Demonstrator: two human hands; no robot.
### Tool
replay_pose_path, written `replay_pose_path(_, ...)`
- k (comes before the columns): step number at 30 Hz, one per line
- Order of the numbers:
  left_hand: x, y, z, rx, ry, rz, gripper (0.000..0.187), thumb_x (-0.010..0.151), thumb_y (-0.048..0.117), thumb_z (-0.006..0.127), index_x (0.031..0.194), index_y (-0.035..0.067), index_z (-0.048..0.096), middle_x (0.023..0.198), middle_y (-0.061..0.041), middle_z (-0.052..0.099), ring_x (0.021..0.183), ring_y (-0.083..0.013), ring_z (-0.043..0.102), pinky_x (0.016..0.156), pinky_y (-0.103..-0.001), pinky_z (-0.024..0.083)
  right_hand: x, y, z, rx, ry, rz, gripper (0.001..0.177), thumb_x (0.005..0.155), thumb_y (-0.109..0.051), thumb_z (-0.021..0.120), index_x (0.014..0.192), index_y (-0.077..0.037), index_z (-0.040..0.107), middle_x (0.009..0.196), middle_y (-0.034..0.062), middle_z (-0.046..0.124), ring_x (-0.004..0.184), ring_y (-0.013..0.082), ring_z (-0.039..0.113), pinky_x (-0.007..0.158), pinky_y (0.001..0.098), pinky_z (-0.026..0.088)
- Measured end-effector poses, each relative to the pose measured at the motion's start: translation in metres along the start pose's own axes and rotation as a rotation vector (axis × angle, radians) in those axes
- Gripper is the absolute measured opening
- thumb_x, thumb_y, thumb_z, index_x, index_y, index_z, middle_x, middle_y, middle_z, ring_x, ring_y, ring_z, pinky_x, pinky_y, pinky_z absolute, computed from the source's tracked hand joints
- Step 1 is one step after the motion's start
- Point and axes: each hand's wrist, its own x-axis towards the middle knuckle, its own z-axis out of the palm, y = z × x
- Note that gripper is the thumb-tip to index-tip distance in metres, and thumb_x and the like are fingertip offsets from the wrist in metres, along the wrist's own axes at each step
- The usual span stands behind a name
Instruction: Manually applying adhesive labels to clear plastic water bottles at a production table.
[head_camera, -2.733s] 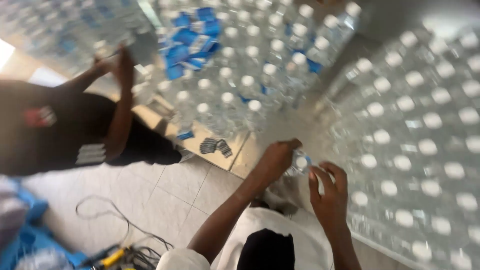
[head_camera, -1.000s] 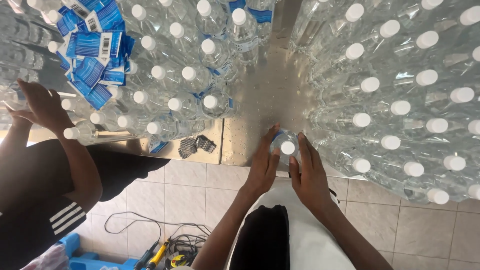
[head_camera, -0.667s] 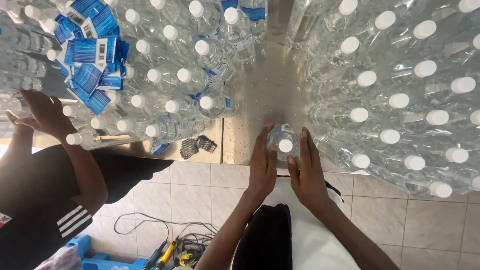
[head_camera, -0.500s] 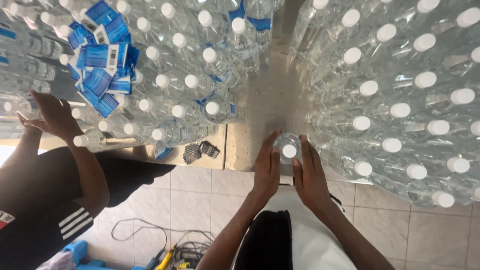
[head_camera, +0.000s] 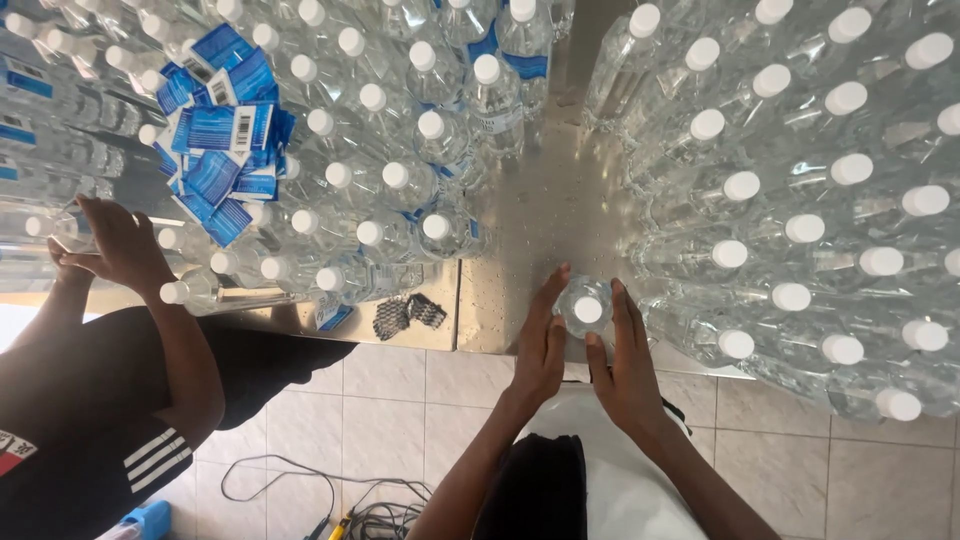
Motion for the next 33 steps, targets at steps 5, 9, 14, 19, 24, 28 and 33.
replay_pose_path(5, -0.004, 0.000, -0.002, 0.009, -0.002, 0.082, 0.054, 0.111, 0.011, 0.030, 0.162, 0.002, 0.044, 0.168, -0.025, 0.045, 0.158, -0.0457, 0.039, 0.133, -0.060, 0.029, -0.003, -0.012, 0.001, -0.056, 0.002, 0.034, 0.077, 0.111, -0.022, 0.056, 0.172, 0.004, 0.017, 0.172, 0.0319, 0.026, 0.160, 0.0517, 0.027, 0.124, 0.0628, 0.037)
replay_pose_path(9, -0.003, -0.008, 0.001, -0.025, 0.015, 0.078, 0.055, 0.113, 0.015, 0.030, 0.166, 0.002, 0.036, 0.170, -0.023, 0.043, 0.159, -0.0432, 0.039, 0.133, -0.059, 0.028, -0.002, 0.005, 0.000, -0.023, -0.011, 0.038, 0.078, 0.112, -0.024, 0.055, 0.172, 0.005, 0.015, 0.170, 0.0321, 0.030, 0.159, 0.0509, 0.030, 0.123, 0.0586, 0.040)
replay_pose_path(14, -0.002, -0.005, -0.007, -0.033, -0.045, 0.045, 0.054, 0.116, 0.024, 0.027, 0.164, 0.003, 0.040, 0.166, -0.024, 0.047, 0.157, -0.0435, 0.043, 0.132, -0.060, 0.030, -0.004, 0.010, -0.001, 0.002, -0.078, 0.130, 0.081, 0.112, -0.030, 0.054, 0.173, 0.003, 0.012, 0.175, 0.0311, 0.024, 0.159, 0.0503, 0.029, 0.126, 0.0594, 0.037)
replay_pose_path(19, 0.000, -0.009, -0.009, -0.057, -0.060, 0.029, 0.055, 0.117, 0.028, 0.024, 0.164, 0.003, 0.041, 0.166, -0.021, 0.049, 0.156, -0.0403, 0.044, 0.132, -0.058, 0.032, -0.004, 0.008, -0.001, 0.028, -0.067, 0.155, 0.078, 0.114, -0.035, 0.048, 0.174, 0.000, 0.010, 0.177, 0.0296, 0.021, 0.158, 0.0487, 0.031, 0.126, 0.0610, 0.036)
replay_pose_path(24, -0.004, -0.016, -0.010, -0.058, -0.061, 0.028, 0.056, 0.117, 0.030, 0.024, 0.165, 0.004, 0.038, 0.170, -0.022, 0.044, 0.158, -0.0407, 0.040, 0.132, -0.058, 0.030, -0.006, 0.008, 0.001, 0.041, -0.042, 0.132, 0.077, 0.114, -0.038, 0.047, 0.174, -0.002, 0.014, 0.176, 0.0281, 0.026, 0.159, 0.0478, 0.031, 0.127, 0.0578, 0.036)
replay_pose_path(28, -0.011, -0.026, -0.013, -0.071, 0.013, 0.037, 0.047, 0.118, 0.030, 0.034, 0.155, 0.004, 0.048, 0.161, -0.018, 0.054, 0.153, -0.0372, 0.048, 0.129, -0.054, 0.037, -0.009, 0.016, 0.004, 0.114, -0.018, 0.061, 0.083, 0.113, -0.032, 0.052, 0.174, -0.001, 0.004, 0.177, 0.0288, 0.023, 0.162, 0.0470, 0.023, 0.129, 0.0570, 0.033)
replay_pose_path(33, -0.012, -0.045, -0.025, 0.018, 0.064, 0.058, 0.035, 0.118, 0.028, 0.041, 0.139, 0.009, 0.061, 0.143, -0.009, 0.065, 0.141, -0.0302, 0.063, 0.120, -0.048, 0.051, -0.013, 0.037, 0.006, 0.213, 0.005, 0.059, 0.089, 0.110, -0.030, 0.057, 0.174, -0.002, 0.002, 0.178, 0.0283, 0.022, 0.163, 0.0455, 0.023, 0.129, 0.0572, 0.033)
